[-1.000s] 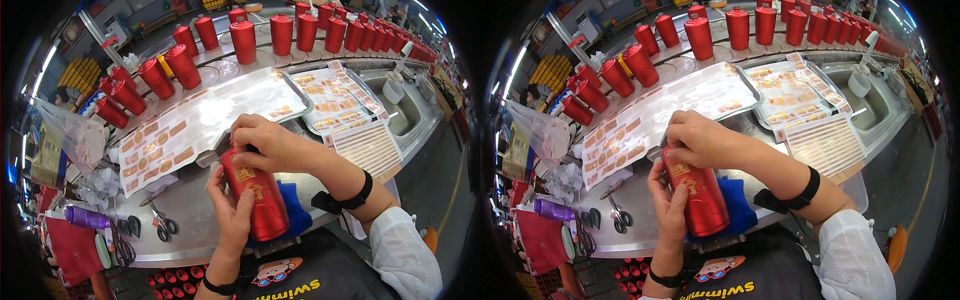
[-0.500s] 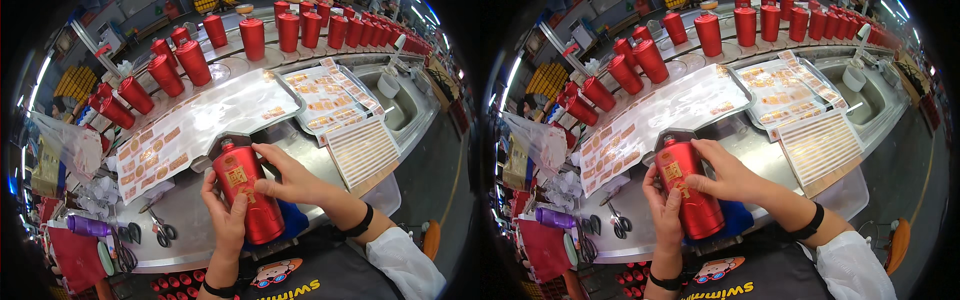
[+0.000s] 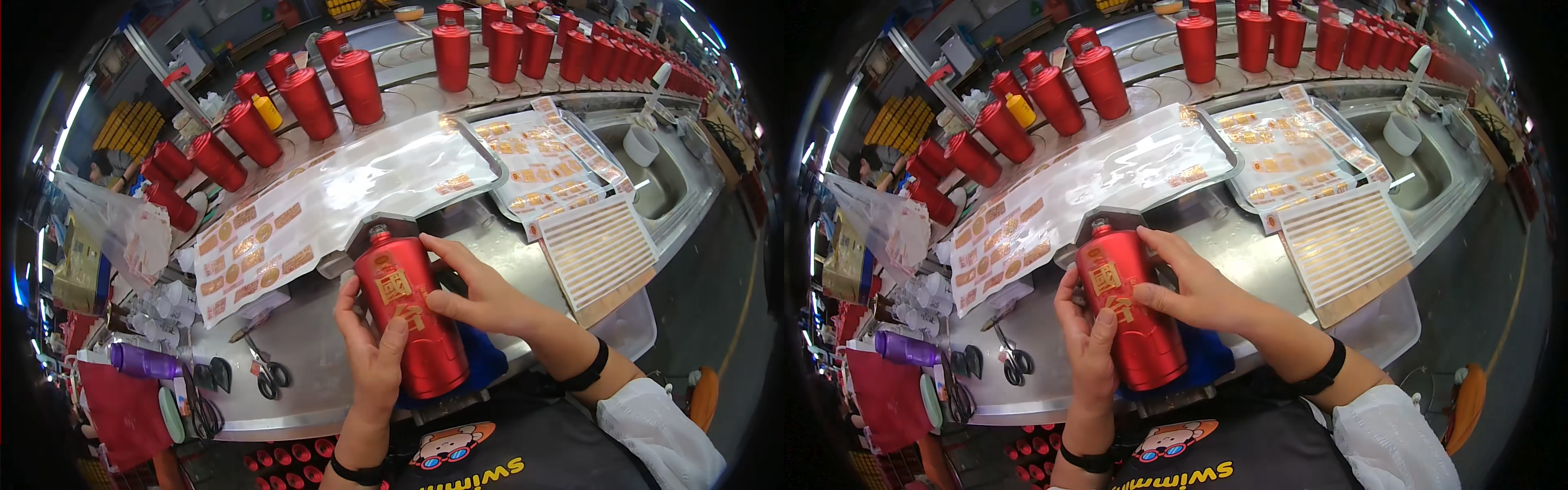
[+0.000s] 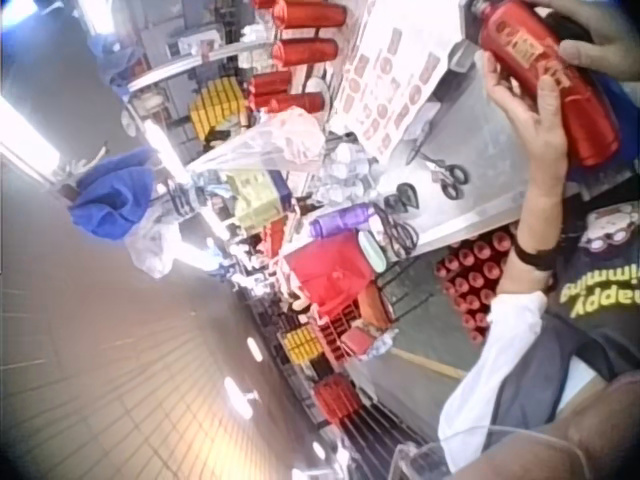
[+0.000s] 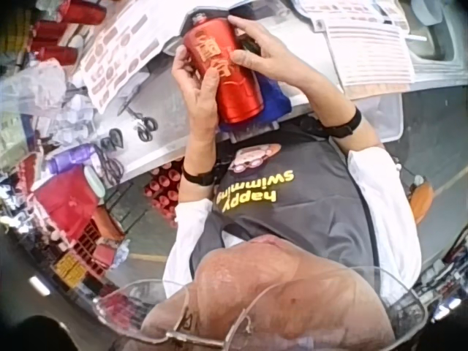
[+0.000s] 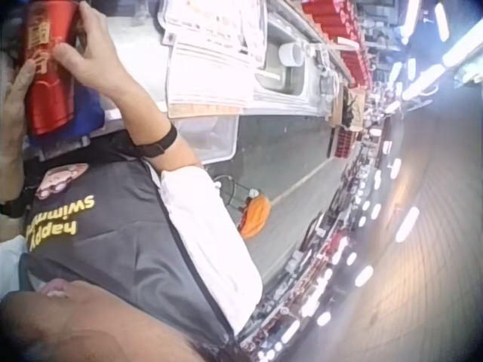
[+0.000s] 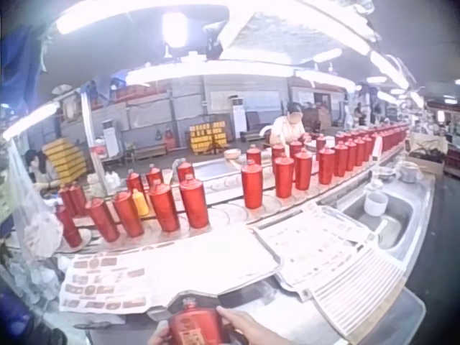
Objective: Manually applying and smoothing decorative gold labels onto red metal canisters on a production line.
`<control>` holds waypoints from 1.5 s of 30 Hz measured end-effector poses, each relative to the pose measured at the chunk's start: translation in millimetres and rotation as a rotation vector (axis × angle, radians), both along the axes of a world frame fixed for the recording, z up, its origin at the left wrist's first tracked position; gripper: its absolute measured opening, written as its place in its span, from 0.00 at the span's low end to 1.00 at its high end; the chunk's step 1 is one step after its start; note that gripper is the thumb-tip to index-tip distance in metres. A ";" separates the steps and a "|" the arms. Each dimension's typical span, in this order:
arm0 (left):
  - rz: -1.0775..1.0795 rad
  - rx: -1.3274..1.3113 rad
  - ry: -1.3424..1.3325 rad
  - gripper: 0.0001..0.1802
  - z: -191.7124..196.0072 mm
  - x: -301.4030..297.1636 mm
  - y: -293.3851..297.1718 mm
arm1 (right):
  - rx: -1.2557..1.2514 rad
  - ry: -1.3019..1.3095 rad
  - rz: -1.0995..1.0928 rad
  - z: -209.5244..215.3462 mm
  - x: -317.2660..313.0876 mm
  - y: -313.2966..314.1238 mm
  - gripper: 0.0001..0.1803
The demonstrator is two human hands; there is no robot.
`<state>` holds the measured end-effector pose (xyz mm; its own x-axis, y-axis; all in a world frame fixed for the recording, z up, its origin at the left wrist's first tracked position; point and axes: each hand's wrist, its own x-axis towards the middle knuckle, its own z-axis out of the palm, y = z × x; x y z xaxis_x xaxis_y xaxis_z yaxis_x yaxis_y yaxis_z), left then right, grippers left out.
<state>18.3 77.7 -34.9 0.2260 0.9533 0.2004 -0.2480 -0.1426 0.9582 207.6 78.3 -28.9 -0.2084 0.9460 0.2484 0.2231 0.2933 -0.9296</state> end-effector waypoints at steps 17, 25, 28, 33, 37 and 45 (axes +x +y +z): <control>-0.045 -0.043 -0.062 0.38 2.6 -3.4 3.9 | -0.102 0.103 0.006 1.4 -1.1 -2.0 0.42; -0.066 -0.018 -0.054 0.40 0.6 -4.9 6.9 | -0.079 0.106 0.015 -0.1 -0.9 -1.6 0.43; -0.075 -0.048 -0.090 0.41 2.1 -4.0 6.1 | -0.046 0.087 0.018 -2.6 -2.0 -0.9 0.44; -0.074 -0.054 -0.096 0.43 -1.7 -5.3 7.2 | -0.058 0.088 0.017 -2.2 0.5 -1.5 0.42; -0.049 -0.007 -0.047 0.44 -4.6 -5.1 7.0 | -0.145 0.179 0.022 -0.7 -2.7 -2.5 0.38; -0.057 -0.008 -0.042 0.42 -3.2 -2.4 6.2 | -0.112 0.160 0.014 -4.7 -1.1 -2.8 0.37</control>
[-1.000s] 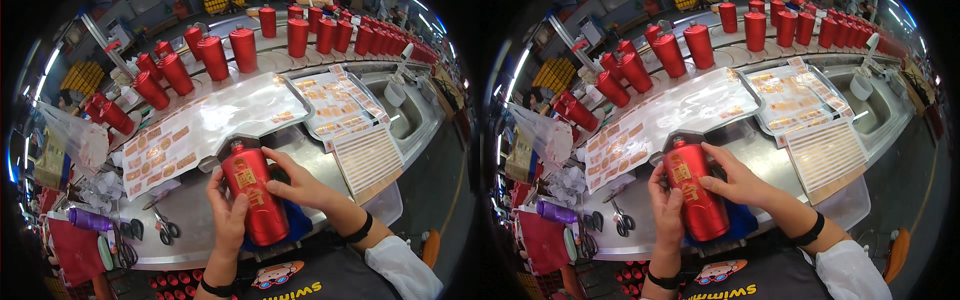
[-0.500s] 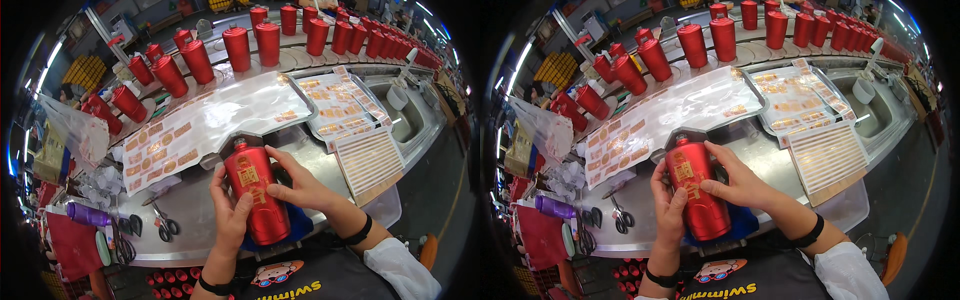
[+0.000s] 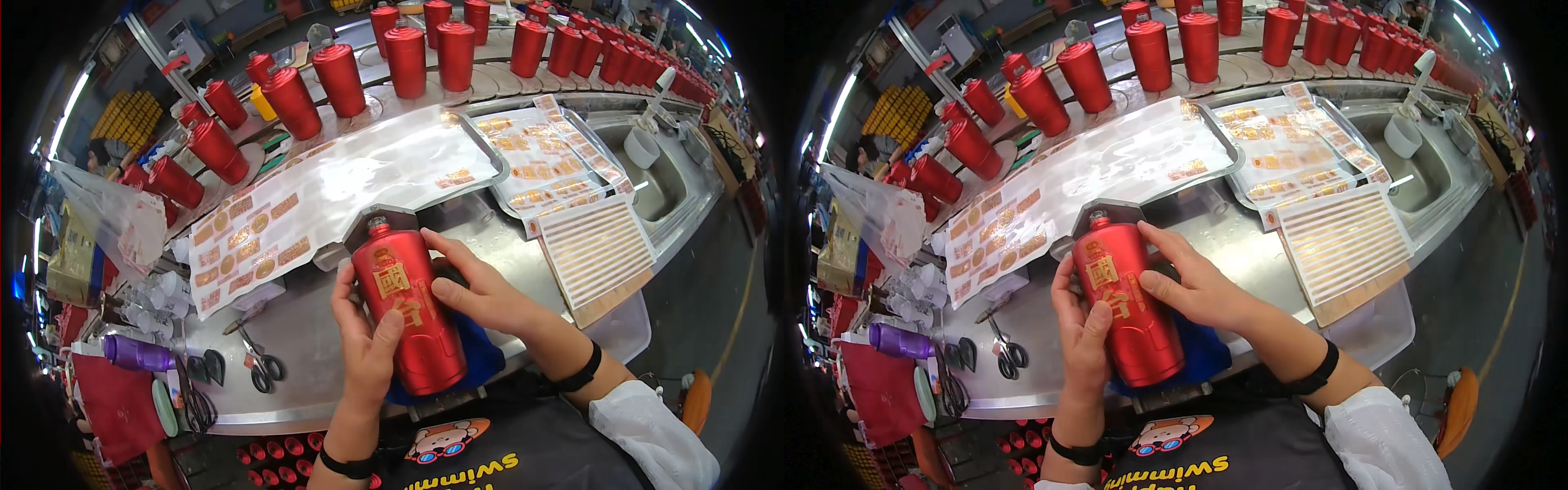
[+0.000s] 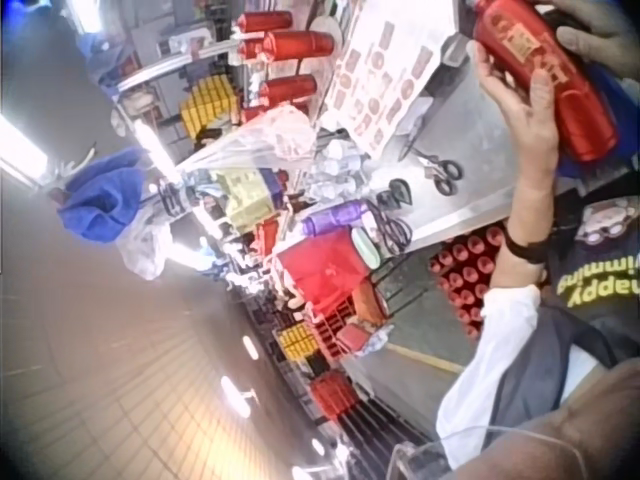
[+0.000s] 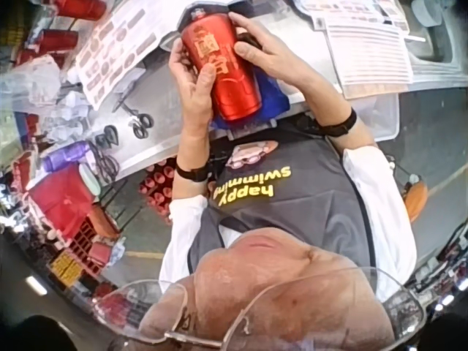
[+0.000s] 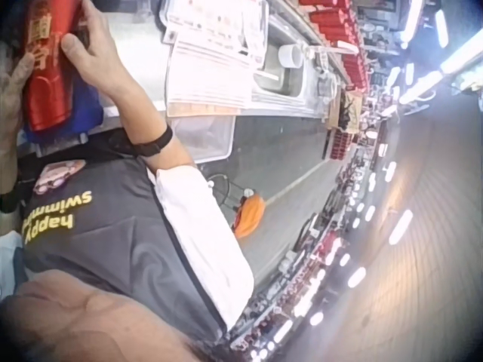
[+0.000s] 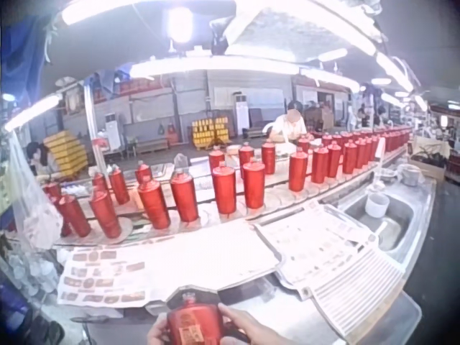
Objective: Manually applying and smoothing decorative gold labels onto red metal canisters on a production line.
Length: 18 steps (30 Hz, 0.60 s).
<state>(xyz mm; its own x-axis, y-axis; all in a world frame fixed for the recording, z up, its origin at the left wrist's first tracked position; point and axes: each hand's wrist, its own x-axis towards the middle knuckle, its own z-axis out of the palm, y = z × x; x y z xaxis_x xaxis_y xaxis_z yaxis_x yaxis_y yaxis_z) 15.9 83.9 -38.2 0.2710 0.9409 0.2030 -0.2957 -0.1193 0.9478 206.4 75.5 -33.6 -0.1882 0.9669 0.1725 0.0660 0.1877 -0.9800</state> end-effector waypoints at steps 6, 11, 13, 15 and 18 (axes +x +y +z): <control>-0.001 0.016 -0.011 0.41 -0.6 -0.6 1.6 | -0.027 0.003 0.012 2.1 0.0 0.8 0.39; 0.009 -0.073 -0.154 0.40 -0.8 -4.0 7.4 | 0.001 -0.005 0.021 1.3 -1.5 2.2 0.43; 0.012 -0.118 -0.075 0.39 7.9 0.5 8.6 | 0.011 -0.034 0.017 1.3 -0.5 -0.2 0.44; 0.040 -0.098 -0.024 0.38 10.4 4.0 9.6 | 0.030 -0.062 0.012 1.0 -0.6 0.2 0.44; 0.050 -0.084 -0.062 0.38 2.8 -0.4 11.7 | 0.072 -0.093 0.015 -0.5 -1.5 0.3 0.46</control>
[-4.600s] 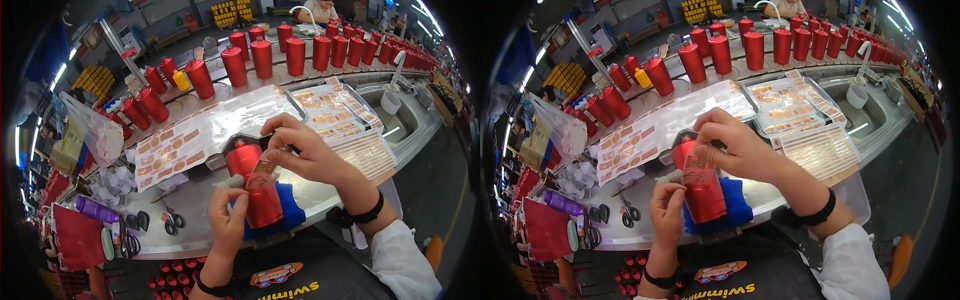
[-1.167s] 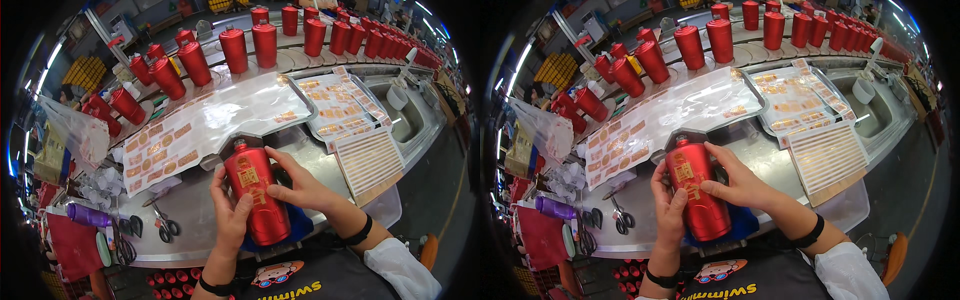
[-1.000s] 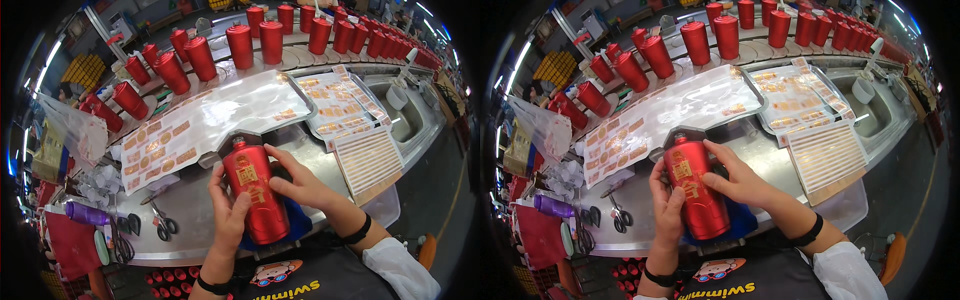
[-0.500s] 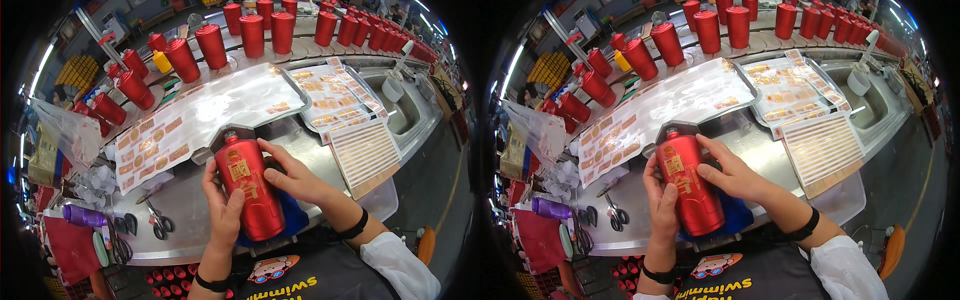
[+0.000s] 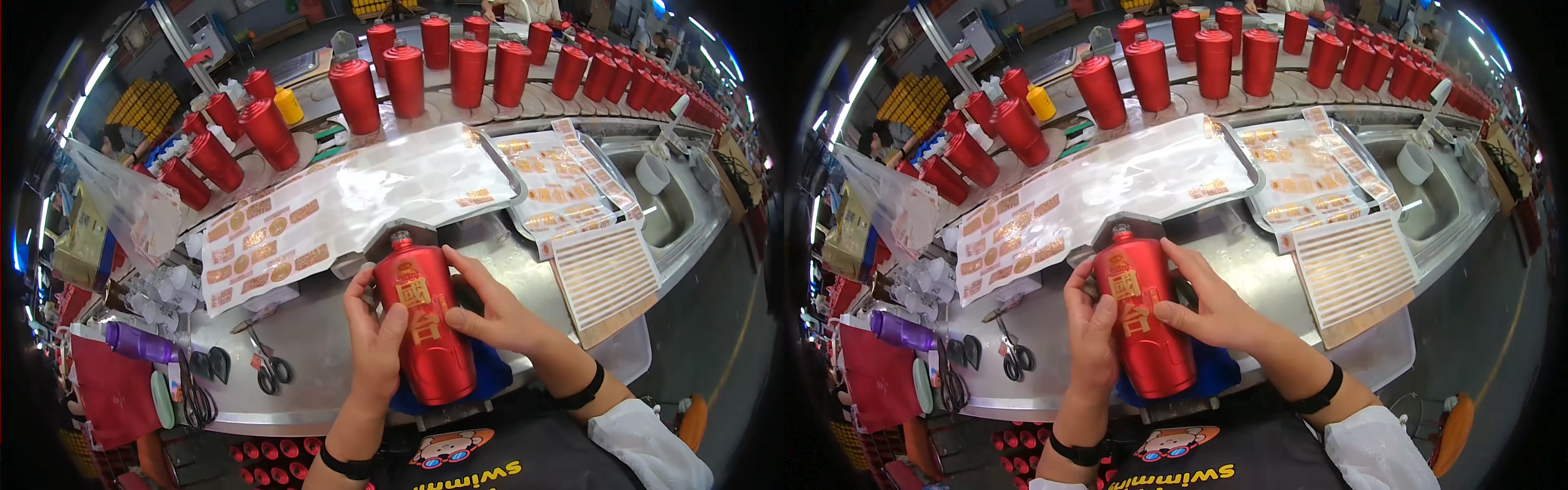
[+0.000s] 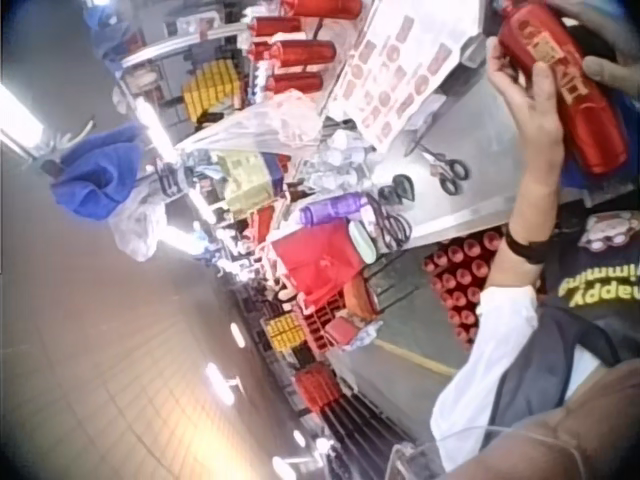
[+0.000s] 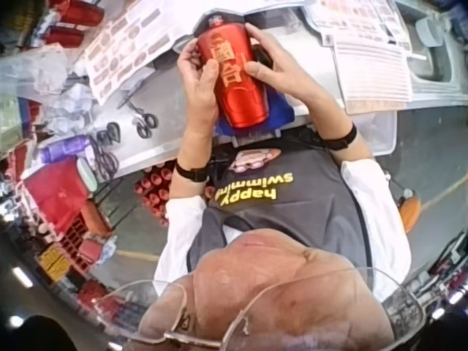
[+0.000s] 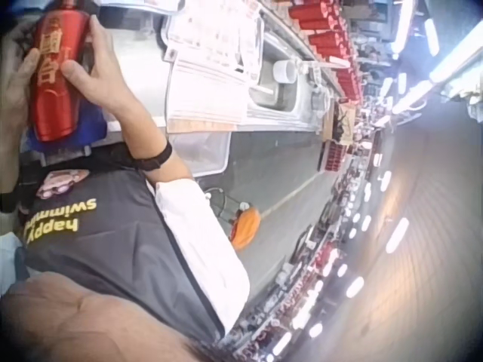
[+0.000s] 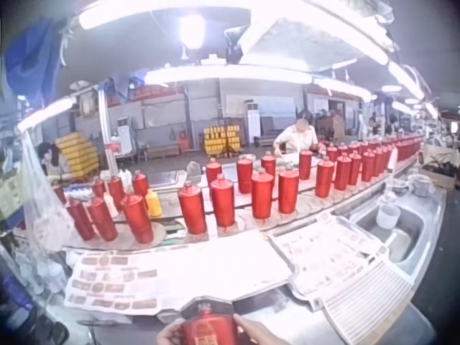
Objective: Manually applying and smoothing decorative gold labels onto red metal canisters on a production line.
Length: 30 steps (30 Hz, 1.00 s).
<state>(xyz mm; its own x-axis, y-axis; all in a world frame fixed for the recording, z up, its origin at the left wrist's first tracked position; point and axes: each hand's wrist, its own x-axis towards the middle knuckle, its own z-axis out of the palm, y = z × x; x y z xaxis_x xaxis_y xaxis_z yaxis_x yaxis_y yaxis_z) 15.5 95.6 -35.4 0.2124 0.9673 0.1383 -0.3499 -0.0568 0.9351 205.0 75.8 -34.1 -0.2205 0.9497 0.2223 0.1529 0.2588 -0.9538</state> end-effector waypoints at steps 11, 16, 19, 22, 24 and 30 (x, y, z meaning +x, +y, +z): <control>0.028 -0.048 0.086 0.26 10.1 5.2 23.3 | -0.031 -0.027 -0.008 3.5 -2.8 -1.5 0.49; 0.008 -0.020 0.141 0.25 16.2 8.5 25.2 | -0.036 -0.011 -0.010 3.9 -1.6 -1.1 0.49; -0.013 -0.064 0.072 0.25 18.2 8.6 24.7 | -0.034 -0.013 -0.007 3.7 -2.0 -0.4 0.48; -0.014 -0.057 0.083 0.25 15.6 6.5 26.2 | -0.047 -0.004 -0.010 4.7 -3.0 -1.1 0.48; -0.023 -0.075 0.073 0.24 15.1 6.3 26.6 | -0.042 -0.013 -0.010 5.1 -2.5 -1.4 0.48; 0.002 -0.020 0.198 0.25 19.6 9.6 27.8 | -0.032 -0.023 -0.010 5.2 -2.4 -1.7 0.49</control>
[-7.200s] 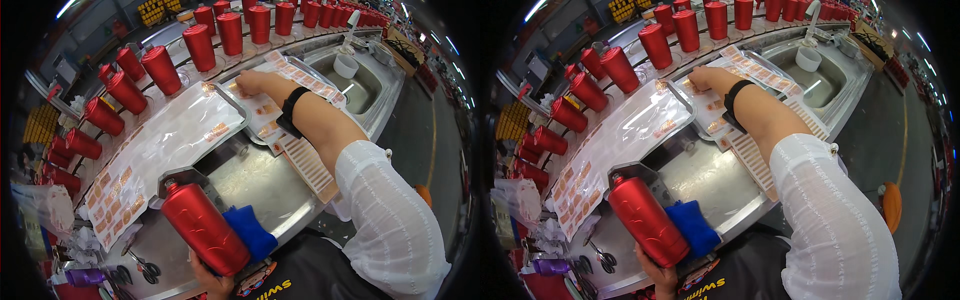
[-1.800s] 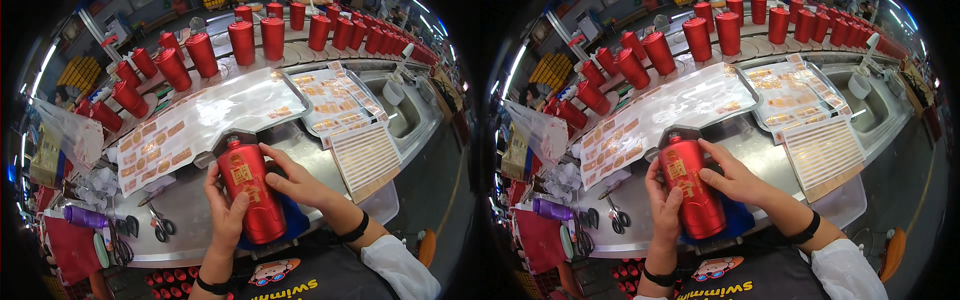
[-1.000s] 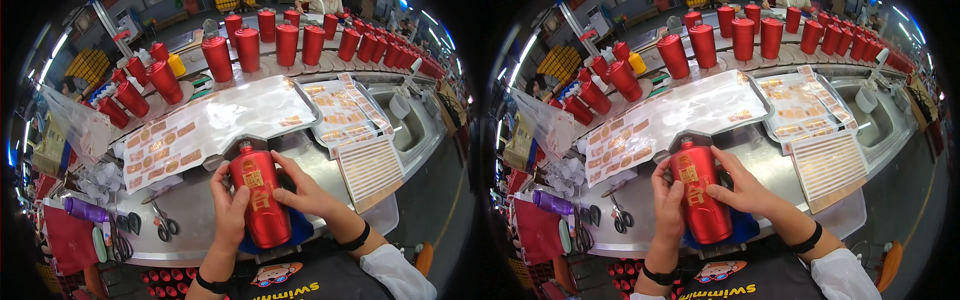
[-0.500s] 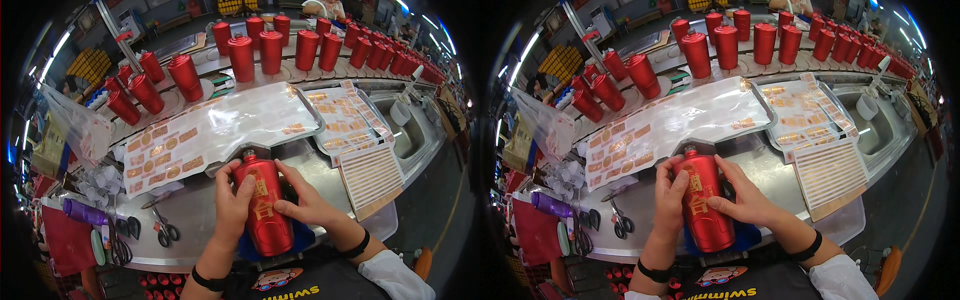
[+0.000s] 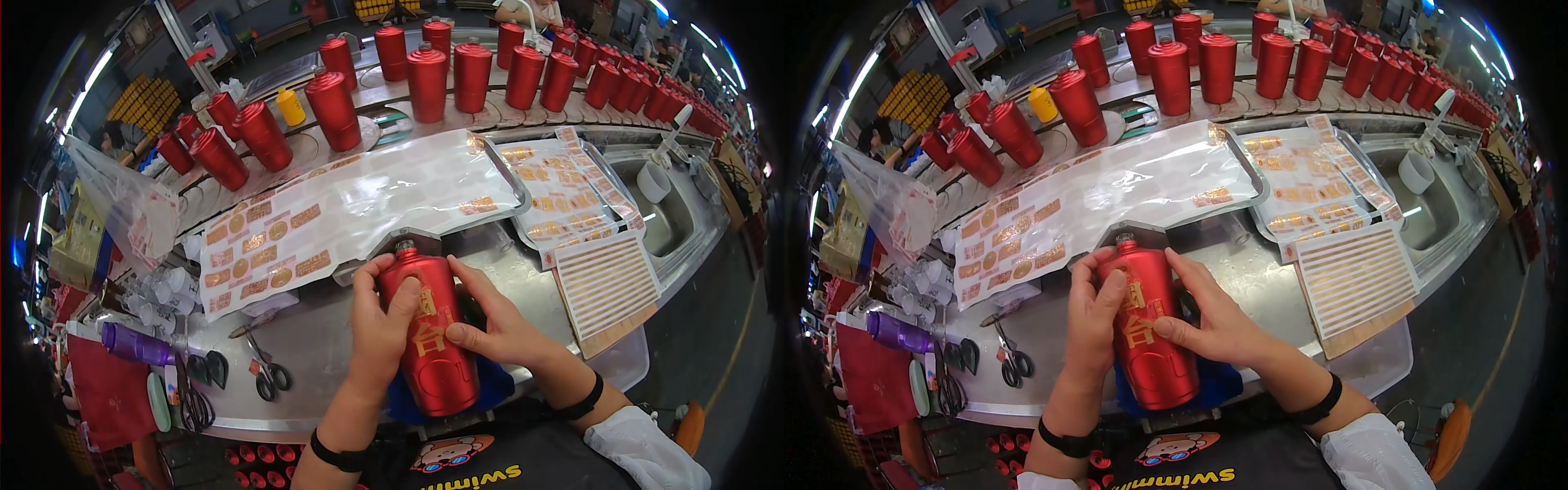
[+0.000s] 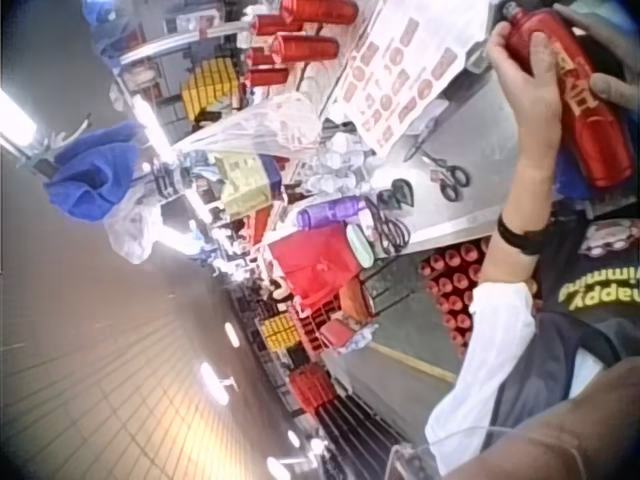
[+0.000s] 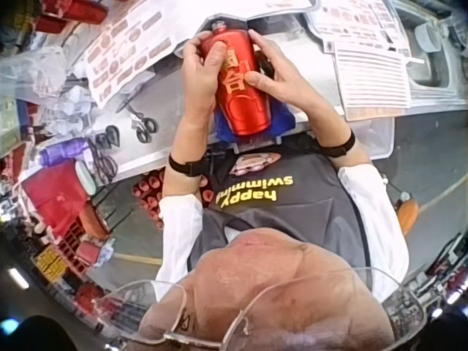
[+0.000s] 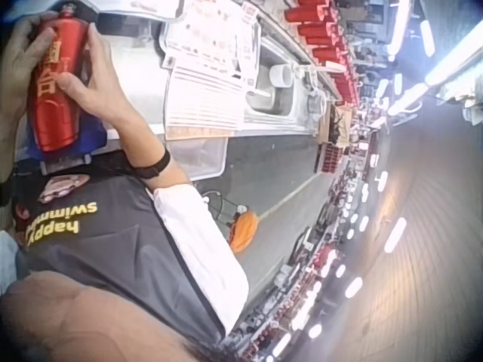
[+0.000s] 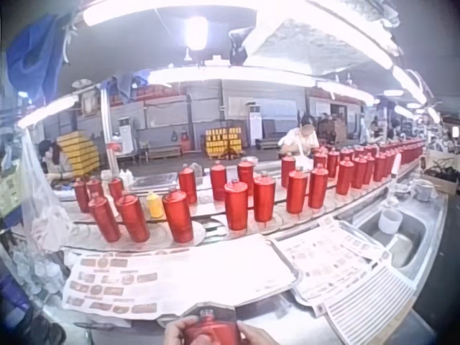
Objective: Manually applying and smoothing decorative gold labels onto red metal canisters on a production line.
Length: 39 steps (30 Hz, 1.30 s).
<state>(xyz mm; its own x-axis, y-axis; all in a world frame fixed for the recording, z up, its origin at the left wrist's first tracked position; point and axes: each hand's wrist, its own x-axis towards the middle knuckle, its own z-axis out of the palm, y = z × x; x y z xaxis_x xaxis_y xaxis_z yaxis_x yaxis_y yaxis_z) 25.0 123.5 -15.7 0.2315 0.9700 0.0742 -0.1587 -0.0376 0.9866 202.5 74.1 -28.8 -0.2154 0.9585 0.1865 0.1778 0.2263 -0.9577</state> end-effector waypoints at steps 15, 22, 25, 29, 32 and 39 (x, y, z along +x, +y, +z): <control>-0.034 -0.067 -0.257 0.29 -8.4 -5.0 -2.8 | 0.071 -0.040 -0.054 5.4 6.4 1.0 0.42; -0.003 0.045 -0.059 0.43 -18.2 -6.2 -23.8 | 0.400 -0.393 -0.097 52.0 1.4 33.5 0.16; -0.002 0.054 -0.064 0.44 -18.4 -2.3 -23.4 | 0.528 -0.529 -0.111 61.3 -4.1 42.4 0.10; 0.028 0.097 -0.013 0.44 -24.6 -3.2 -22.2 | 0.582 -0.542 -0.086 61.0 -10.0 50.9 0.08; 0.034 0.113 0.007 0.43 -24.2 -4.0 -22.9 | 0.555 -0.497 -0.064 61.5 -11.4 52.8 0.06; 0.026 0.092 -0.055 0.40 -23.2 -2.3 -23.1 | 0.566 -0.496 -0.079 56.0 -11.4 55.9 0.06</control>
<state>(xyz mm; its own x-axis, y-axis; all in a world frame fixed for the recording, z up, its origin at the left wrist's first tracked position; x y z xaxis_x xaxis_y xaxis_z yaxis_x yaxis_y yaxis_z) 22.8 100.3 -38.9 0.1995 0.9640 0.1756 -0.2107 -0.1329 0.9685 191.1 130.0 27.1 -0.3368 0.7615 0.5538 0.5936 0.6283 -0.5028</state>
